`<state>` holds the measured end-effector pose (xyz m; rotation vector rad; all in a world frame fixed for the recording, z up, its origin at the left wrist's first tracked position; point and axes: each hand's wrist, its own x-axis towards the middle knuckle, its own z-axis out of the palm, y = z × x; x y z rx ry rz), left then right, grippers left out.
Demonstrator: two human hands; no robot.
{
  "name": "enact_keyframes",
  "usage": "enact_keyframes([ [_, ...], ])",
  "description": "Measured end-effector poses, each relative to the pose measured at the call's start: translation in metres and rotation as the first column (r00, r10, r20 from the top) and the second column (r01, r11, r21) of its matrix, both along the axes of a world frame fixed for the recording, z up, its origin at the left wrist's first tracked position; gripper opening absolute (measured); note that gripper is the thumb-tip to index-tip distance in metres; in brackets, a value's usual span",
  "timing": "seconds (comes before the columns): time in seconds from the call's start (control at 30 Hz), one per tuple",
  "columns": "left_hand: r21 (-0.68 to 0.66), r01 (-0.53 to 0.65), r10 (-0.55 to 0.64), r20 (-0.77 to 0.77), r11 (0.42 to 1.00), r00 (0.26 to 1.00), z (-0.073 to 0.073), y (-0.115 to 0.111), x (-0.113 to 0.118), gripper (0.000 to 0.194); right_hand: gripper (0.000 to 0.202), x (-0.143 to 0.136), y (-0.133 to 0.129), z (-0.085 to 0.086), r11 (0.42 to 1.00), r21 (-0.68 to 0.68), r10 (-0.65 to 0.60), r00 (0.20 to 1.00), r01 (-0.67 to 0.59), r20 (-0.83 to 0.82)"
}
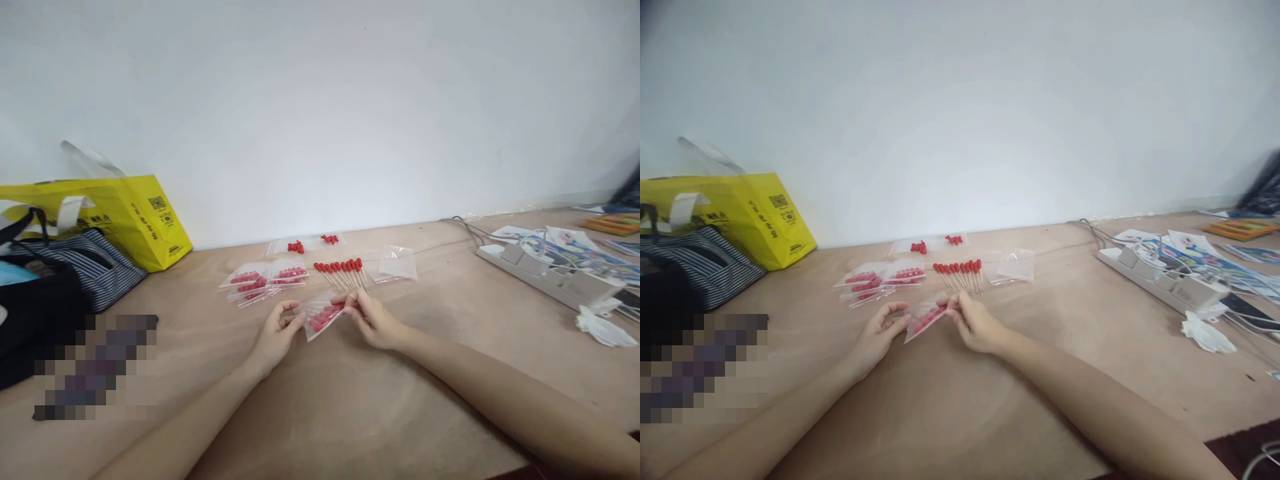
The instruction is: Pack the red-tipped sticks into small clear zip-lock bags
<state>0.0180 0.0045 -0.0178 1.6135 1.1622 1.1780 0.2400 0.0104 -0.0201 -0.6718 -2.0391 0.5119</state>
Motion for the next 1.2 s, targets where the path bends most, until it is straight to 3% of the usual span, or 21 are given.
enact_keyframes([
  [0.1,0.083,-0.006,0.01,-0.049,0.997,0.999,-0.005,0.001,-0.001,0.025,0.008,0.014,0.005,0.007,0.996,-0.089,-0.026,0.985,0.011,-0.173],
  [0.2,0.197,0.014,0.01,-0.122,0.98,0.993,-0.009,0.003,-0.001,0.021,0.015,0.033,0.02,0.016,0.985,-0.141,-0.144,0.913,0.097,-0.381],
  [0.3,0.293,0.078,-0.006,-0.24,0.953,0.971,-0.01,0.004,0.001,0.014,0.024,0.055,0.043,0.022,0.947,-0.234,-0.317,0.764,0.22,-0.563],
  [0.4,0.338,0.154,-0.029,-0.347,0.928,0.938,-0.007,0.004,0.004,0.012,0.03,0.079,0.07,0.016,0.875,-0.346,-0.484,0.611,0.339,-0.627],
  [0.47,0.339,0.167,-0.025,-0.386,0.926,0.922,-0.004,0.005,0.005,0.011,0.034,0.093,0.085,0.006,0.828,-0.394,-0.561,0.586,0.399,-0.585],
  [0.57,0.351,0.176,-0.013,-0.422,0.92,0.907,-0.002,0.004,0.006,0.009,0.034,0.107,0.1,-0.01,0.773,-0.424,-0.632,0.622,0.471,-0.462],
  [0.77,0.346,0.217,-0.023,-0.486,0.913,0.873,-0.001,0.0,0.005,0.01,0.014,0.114,0.11,-0.021,0.693,-0.3,-0.699,0.712,0.655,-0.061],
  [0.87,0.296,0.215,-0.028,-0.528,0.931,0.848,0.002,-0.001,0.005,0.01,0.016,0.118,0.107,-0.013,0.579,-0.147,-0.761,0.596,0.802,0.257],
  [0.97,0.266,0.209,-0.031,-0.548,0.941,0.836,0.005,-0.003,0.006,0.009,0.024,0.128,0.105,-0.002,0.311,-0.118,-0.835,0.33,0.943,0.439],
  [1.03,0.257,0.213,-0.037,-0.553,0.943,0.832,0.006,-0.003,0.006,0.009,0.029,0.134,0.107,0.002,0.153,-0.186,-0.814,0.231,0.971,0.533],
  [1.1,0.247,0.218,-0.044,-0.562,0.944,0.826,0.005,-0.004,0.006,0.009,0.028,0.138,0.113,0.003,0.111,-0.257,-0.767,0.247,0.96,0.593],
  [1.2,0.245,0.219,-0.042,-0.571,0.944,0.82,0.005,-0.004,0.006,0.01,0.023,0.139,0.121,0.0,0.127,-0.305,-0.745,0.294,0.944,0.599],
])
